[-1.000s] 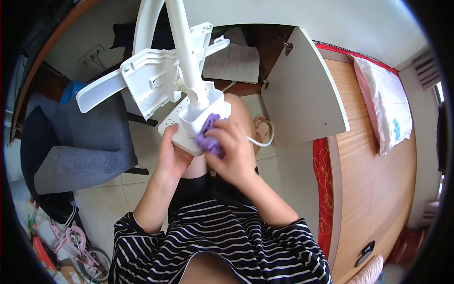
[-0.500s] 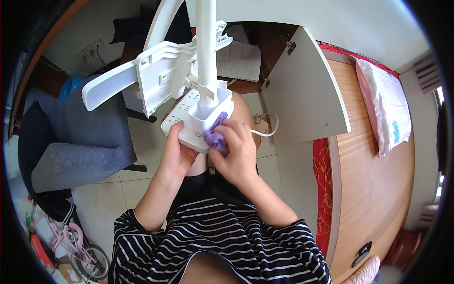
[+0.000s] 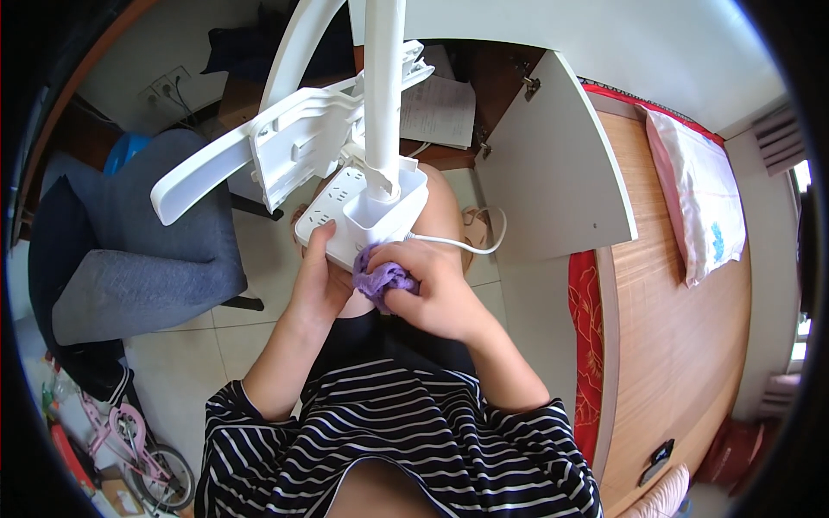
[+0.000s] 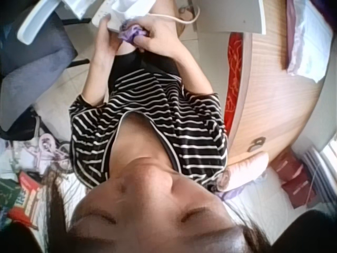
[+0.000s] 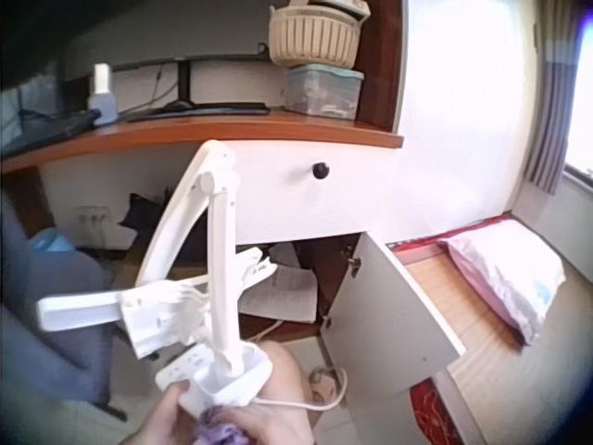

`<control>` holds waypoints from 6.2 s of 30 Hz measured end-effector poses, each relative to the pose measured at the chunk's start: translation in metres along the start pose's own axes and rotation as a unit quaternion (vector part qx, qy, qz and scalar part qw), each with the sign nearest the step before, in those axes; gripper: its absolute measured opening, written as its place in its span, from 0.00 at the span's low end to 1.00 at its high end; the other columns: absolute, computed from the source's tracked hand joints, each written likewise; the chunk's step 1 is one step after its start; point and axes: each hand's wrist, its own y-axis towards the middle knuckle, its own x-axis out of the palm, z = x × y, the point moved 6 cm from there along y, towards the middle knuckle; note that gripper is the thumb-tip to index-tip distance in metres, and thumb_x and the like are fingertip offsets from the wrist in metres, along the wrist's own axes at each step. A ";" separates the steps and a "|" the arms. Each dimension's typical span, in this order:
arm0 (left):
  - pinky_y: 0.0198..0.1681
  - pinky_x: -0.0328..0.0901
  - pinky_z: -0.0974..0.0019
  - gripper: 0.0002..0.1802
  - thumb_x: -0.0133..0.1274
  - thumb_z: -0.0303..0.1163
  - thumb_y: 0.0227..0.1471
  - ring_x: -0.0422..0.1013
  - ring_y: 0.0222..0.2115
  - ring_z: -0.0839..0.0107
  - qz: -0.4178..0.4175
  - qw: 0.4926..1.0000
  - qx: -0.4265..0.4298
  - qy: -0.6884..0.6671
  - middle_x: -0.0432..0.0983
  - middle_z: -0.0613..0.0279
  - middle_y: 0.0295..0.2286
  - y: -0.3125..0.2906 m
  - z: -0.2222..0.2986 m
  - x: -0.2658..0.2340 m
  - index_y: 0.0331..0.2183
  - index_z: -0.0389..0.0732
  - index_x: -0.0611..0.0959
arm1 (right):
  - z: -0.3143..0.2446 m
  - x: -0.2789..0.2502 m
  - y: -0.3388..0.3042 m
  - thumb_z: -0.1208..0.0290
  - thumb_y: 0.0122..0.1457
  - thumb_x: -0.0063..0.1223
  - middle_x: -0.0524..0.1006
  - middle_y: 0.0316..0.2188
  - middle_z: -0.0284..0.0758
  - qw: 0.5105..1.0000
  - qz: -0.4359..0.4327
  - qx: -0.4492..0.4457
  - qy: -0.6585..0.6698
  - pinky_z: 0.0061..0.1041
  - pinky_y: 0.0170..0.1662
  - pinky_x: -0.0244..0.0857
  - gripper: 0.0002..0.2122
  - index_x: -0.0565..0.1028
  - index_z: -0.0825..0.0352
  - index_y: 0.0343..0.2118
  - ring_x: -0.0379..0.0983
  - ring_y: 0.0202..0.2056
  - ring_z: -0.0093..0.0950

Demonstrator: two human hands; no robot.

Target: The person wipes a white plastic power stand with a purple cloth, rinses the cloth in a bucket of water, and then continues wiping different parts of the stand.

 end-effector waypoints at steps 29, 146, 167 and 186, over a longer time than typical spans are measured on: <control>0.52 0.67 0.60 0.27 0.46 0.45 0.59 0.70 0.50 0.65 0.006 0.998 -0.024 -0.054 0.71 0.58 0.49 -0.004 -0.004 0.005 0.55 0.40 0.68 | -0.022 0.020 -0.008 0.73 0.44 0.63 0.72 0.37 0.37 0.936 0.192 -0.069 -0.285 0.34 0.41 0.66 0.13 0.77 0.64 0.36 0.69 0.39 0.39; 0.45 0.66 0.67 0.31 0.44 0.52 0.61 0.73 0.41 0.68 0.043 0.938 0.044 0.340 0.76 0.53 0.42 0.090 0.078 -0.031 0.49 0.31 0.75 | 0.072 -0.033 0.062 0.73 0.54 0.53 0.71 0.45 0.45 0.931 0.196 -0.020 -0.307 0.38 0.50 0.65 0.14 0.77 0.68 0.44 0.69 0.46 0.44; 0.43 0.68 0.66 0.32 0.45 0.53 0.60 0.74 0.39 0.67 0.069 0.943 0.079 0.316 0.76 0.51 0.40 0.082 0.078 -0.025 0.47 0.29 0.75 | 0.050 -0.003 -0.003 0.76 0.49 0.54 0.72 0.38 0.37 0.933 0.192 -0.039 -0.302 0.35 0.40 0.68 0.15 0.78 0.62 0.42 0.70 0.40 0.38; 0.43 0.67 0.66 0.32 0.45 0.53 0.60 0.74 0.39 0.67 0.042 0.950 0.061 0.302 0.76 0.52 0.40 0.085 0.072 -0.031 0.47 0.30 0.75 | 0.037 0.012 -0.019 0.79 0.46 0.53 0.74 0.36 0.35 0.967 0.102 -0.032 -0.232 0.32 0.39 0.69 0.12 0.80 0.63 0.36 0.73 0.39 0.37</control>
